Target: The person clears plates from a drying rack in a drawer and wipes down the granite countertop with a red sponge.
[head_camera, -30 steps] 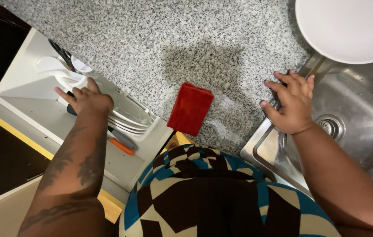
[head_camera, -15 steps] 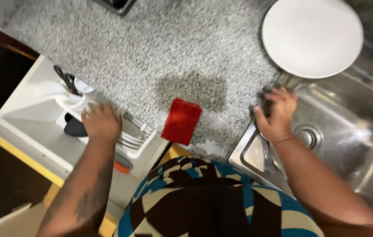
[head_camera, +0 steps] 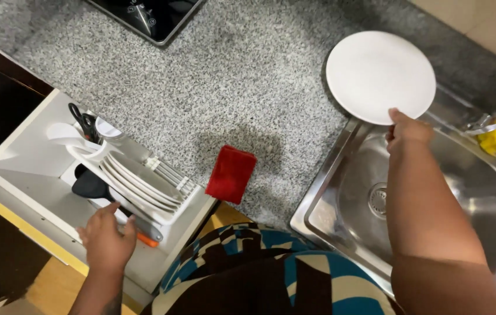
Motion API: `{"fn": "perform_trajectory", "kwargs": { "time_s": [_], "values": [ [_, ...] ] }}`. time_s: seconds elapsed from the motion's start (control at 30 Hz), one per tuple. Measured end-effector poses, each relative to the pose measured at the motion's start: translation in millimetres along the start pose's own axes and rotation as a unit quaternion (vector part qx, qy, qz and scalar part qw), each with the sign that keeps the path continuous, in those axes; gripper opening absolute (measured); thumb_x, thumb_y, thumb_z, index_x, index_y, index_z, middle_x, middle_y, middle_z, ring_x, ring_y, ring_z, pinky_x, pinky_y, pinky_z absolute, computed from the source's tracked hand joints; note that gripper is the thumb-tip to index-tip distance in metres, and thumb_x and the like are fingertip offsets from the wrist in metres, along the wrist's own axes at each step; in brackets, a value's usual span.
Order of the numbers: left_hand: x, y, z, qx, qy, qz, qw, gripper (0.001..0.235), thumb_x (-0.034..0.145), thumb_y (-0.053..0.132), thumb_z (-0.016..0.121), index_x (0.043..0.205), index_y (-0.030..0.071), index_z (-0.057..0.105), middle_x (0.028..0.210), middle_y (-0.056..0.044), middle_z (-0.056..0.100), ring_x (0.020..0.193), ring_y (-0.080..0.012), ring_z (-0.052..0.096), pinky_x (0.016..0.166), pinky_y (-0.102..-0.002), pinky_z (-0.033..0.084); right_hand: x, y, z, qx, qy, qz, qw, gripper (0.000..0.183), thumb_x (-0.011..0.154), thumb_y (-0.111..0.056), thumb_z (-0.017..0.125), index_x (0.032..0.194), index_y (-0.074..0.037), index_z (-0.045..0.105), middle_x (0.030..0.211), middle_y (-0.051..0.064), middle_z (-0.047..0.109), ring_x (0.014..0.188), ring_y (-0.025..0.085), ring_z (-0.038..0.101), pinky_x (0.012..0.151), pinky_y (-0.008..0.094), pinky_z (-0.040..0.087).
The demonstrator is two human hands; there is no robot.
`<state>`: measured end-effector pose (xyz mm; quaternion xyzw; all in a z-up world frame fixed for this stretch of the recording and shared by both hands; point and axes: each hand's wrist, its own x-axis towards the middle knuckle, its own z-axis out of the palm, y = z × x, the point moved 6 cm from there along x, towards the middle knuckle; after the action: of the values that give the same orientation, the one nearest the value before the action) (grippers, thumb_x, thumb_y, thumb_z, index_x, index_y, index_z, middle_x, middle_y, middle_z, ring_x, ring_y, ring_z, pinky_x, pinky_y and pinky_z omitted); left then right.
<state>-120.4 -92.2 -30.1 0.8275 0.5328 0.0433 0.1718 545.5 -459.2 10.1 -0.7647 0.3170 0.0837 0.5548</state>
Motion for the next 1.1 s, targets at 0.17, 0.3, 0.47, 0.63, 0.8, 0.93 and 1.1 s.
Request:
{"fn": "perform_trajectory", "kwargs": {
  "time_s": [0.17, 0.3, 0.47, 0.63, 0.8, 0.93, 1.1],
  "values": [
    [-19.5, -9.2, 2.6, -0.053, 0.002, -0.01, 0.999, 0.046, 0.093, 0.03, 0.056, 0.135, 0.013, 0.066, 0.135, -0.011, 0.063, 0.134, -0.0334, 0.052, 0.128, -0.061, 0.012, 9.7, -6.5, -8.9, 0.016, 0.033, -0.017, 0.999, 0.054, 0.078, -0.018, 0.089, 0.123, -0.02, 0.058, 0.1, 0.003, 0.071, 0.063, 0.013, 0.06, 0.039, 0.028, 0.044],
    [-29.2, -2.2, 4.6, -0.082, -0.011, -0.014, 0.997, 0.044, 0.096, 0.024, 0.048, 0.135, 0.015, 0.066, 0.134, -0.011, 0.063, 0.132, -0.0341, 0.053, 0.128, -0.061, 0.009, 29.1, -15.7, -12.1, 0.048, 0.066, -0.093, 0.992, 0.03, 0.08, -0.013, 0.072, 0.099, -0.024, 0.051, 0.088, 0.001, 0.07, 0.055, 0.011, 0.052, 0.037, 0.027, 0.034],
    [-36.4, 2.4, 5.6, -0.086, -0.005, -0.001, 0.996, 0.039, 0.097, 0.024, 0.05, 0.131, 0.014, 0.067, 0.131, -0.008, 0.065, 0.126, -0.0329, 0.056, 0.129, -0.061, 0.012, 21.7, -34.9, -12.9, 0.068, 0.029, -0.14, 0.987, 0.019, 0.087, -0.014, 0.054, 0.101, -0.021, 0.044, 0.106, 0.002, 0.066, 0.074, 0.015, 0.062, 0.047, 0.034, 0.05],
    [-43.2, -7.5, 13.4, -0.078, 0.017, 0.015, 0.997, 0.038, 0.103, 0.028, 0.048, 0.131, 0.011, 0.067, 0.132, -0.01, 0.066, 0.122, -0.0353, 0.059, 0.12, -0.059, 0.027, -5.0, -29.3, -12.4, 0.21, -0.023, -0.055, 0.976, 0.031, 0.087, -0.001, 0.041, 0.11, -0.021, 0.044, 0.128, 0.004, 0.067, 0.095, 0.022, 0.075, 0.058, 0.039, 0.068],
    [-50.8, -10.1, 12.6, -0.091, -0.024, -0.039, 0.995, 0.039, 0.105, 0.028, 0.041, 0.131, 0.016, 0.067, 0.129, -0.004, 0.068, 0.124, -0.0249, 0.059, 0.129, -0.054, 0.018, -6.1, -16.8, -32.4, 0.338, -0.036, -0.117, 0.933, 0.029, 0.08, 0.002, 0.049, 0.093, -0.021, 0.039, 0.11, 0.007, 0.07, 0.083, 0.023, 0.076, 0.059, 0.046, 0.073],
    [-54.4, -10.9, 9.6, -0.1, -0.008, -0.025, 0.995, 0.036, 0.106, 0.029, 0.042, 0.127, 0.017, 0.069, 0.126, -0.002, 0.068, 0.124, -0.0228, 0.058, 0.128, -0.054, 0.019, 4.3, -4.1, -82.9, 0.369, -0.08, -0.102, 0.92, 0.033, 0.086, 0.007, 0.061, 0.094, -0.02, 0.043, 0.124, 0.012, 0.074, 0.096, 0.033, 0.077, 0.069, 0.058, 0.071],
    [-48.0, -3.2, 2.3, -0.084, -0.019, -0.029, 0.996, 0.04, 0.104, 0.029, 0.044, 0.131, 0.014, 0.07, 0.124, -0.012, 0.07, 0.123, -0.0316, 0.059, 0.117, -0.046, 0.033, 9.3, -23.9, -165.2, 0.308, -0.233, -0.422, 0.82, 0.031, 0.097, 0.001, 0.068, 0.105, -0.025, 0.052, 0.131, 0.009, 0.068, 0.12, 0.027, 0.067, 0.11, 0.053, 0.06]
  ]
}}
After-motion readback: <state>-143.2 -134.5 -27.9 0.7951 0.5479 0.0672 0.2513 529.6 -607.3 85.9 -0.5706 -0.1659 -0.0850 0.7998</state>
